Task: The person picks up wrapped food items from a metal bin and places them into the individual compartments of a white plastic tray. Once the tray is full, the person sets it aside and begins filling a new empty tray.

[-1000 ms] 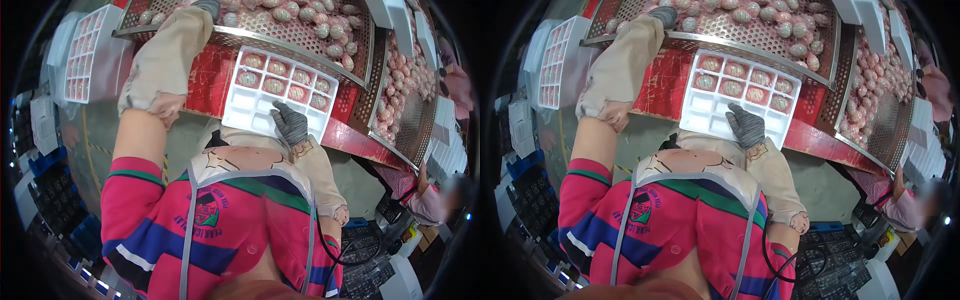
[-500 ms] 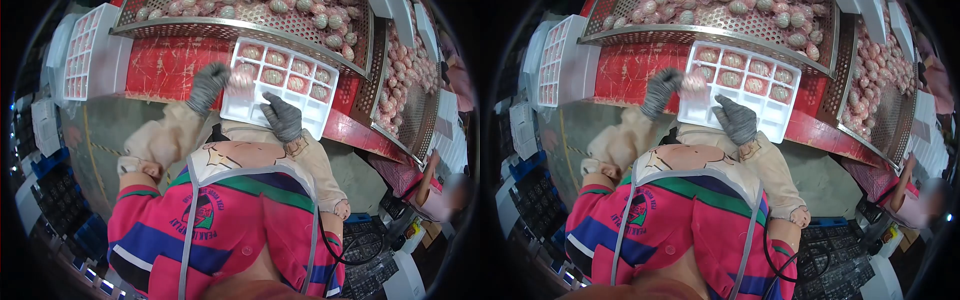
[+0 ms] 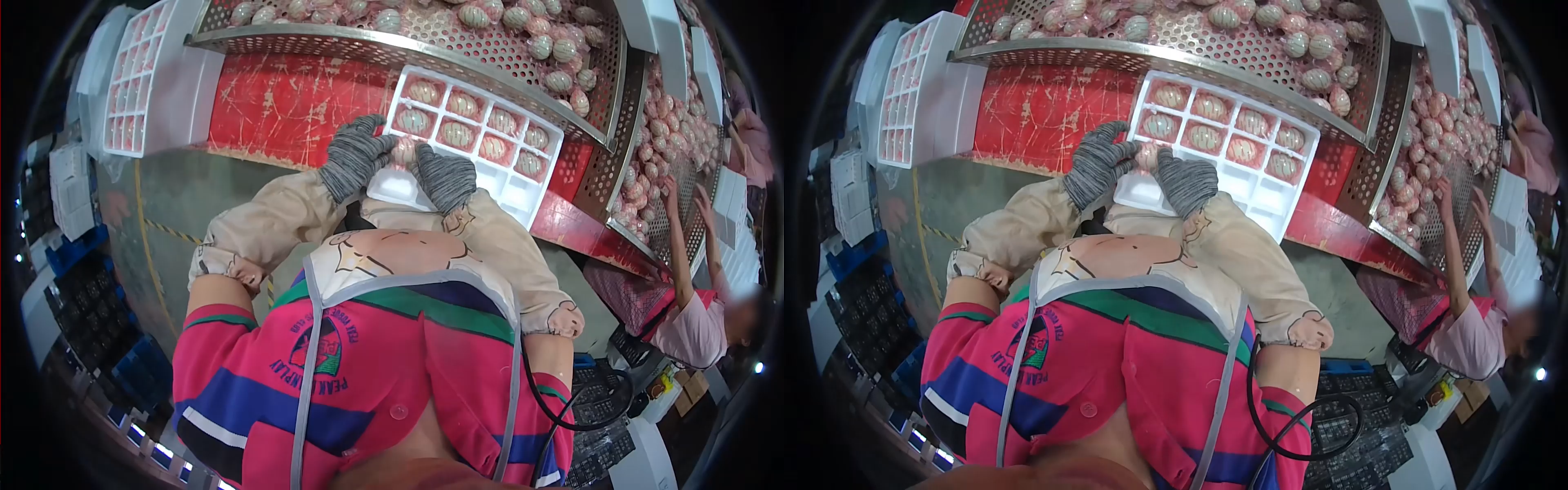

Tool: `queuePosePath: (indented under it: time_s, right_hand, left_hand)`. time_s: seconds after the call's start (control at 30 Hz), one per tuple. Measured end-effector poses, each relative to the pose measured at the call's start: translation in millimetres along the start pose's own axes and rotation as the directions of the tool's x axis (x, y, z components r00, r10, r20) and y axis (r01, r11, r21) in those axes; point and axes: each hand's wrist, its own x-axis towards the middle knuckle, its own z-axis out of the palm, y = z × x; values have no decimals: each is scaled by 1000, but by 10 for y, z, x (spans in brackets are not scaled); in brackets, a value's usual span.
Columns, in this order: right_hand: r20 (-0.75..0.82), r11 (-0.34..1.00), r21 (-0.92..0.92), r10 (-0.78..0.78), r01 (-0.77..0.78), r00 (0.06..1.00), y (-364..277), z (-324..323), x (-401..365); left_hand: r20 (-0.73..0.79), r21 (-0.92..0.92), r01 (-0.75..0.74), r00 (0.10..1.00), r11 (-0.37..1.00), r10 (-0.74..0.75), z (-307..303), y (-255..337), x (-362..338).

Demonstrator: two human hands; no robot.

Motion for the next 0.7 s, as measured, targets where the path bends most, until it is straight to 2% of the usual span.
queuePosePath:
  time_s: [0.07, 0.1, 0.17, 0.2, 0.23, 0.27, 0.3, 0.37, 0.4, 0.43, 0.47, 0.5, 0.57, 0.7]
  right_hand:
    - [112, 999, -51, 6, 0, 994, 16, 78, 43]
    - [109, 999, -50, 1, 4, 994, 22, 142, 58]
    - [73, 999, 44, 6, -10, 997, 59, 173, 124]
    - [37, 1000, -7, -15, 16, 999, 31, 161, 115]
    - [33, 1000, -3, -15, 15, 999, 32, 144, 150]
    - [81, 1000, 9, -13, 12, 997, 88, 86, 264]
    - [146, 1000, 27, -12, 8, 989, 89, 49, 282]
    - [298, 998, 69, -17, -4, 954, 57, 67, 182]
    - [214, 1000, 5, -9, 8, 977, 77, 172, 171]
    - [204, 1000, -2, 1, -1, 979, 84, 178, 193]
    - [198, 1000, 4, 16, -17, 980, 78, 180, 198]
    - [198, 999, 13, 30, -34, 980, 70, 199, 180]
    - [170, 999, 15, 49, -52, 984, 73, 225, 153]
    - [192, 998, 12, 60, -63, 980, 78, 222, 154]
  left_hand:
    - [165, 63, 85, 982, 994, -94, 60, 28, 34]
    - [163, 68, 86, 982, 994, -96, 63, 65, 59]
    - [241, 207, 116, 956, 971, -166, 43, 146, 166]
    - [198, 204, 57, 975, 977, -99, -26, 143, 187]
    - [200, 209, 55, 975, 976, -97, -99, 99, 251]
    - [-115, 128, -87, 988, 988, 102, -198, -25, 478]
    - [-419, 79, -241, 873, 967, 251, -358, -64, 669]
    - [-405, 248, -107, 891, 963, 203, -737, -172, 1310]
    - [-228, 217, 0, 972, 976, 51, -803, -305, 1612]
    - [-29, 286, 19, 1000, 958, -11, -699, -651, 1937]
    - [168, 356, 22, 982, 934, -87, -592, -954, 2167]
    - [284, 393, 25, 948, 919, -147, -514, -1081, 2367]
    - [378, 431, 42, 899, 901, -222, -405, -1114, 2555]
    - [417, 433, 82, 865, 898, -280, -346, -1147, 2722]
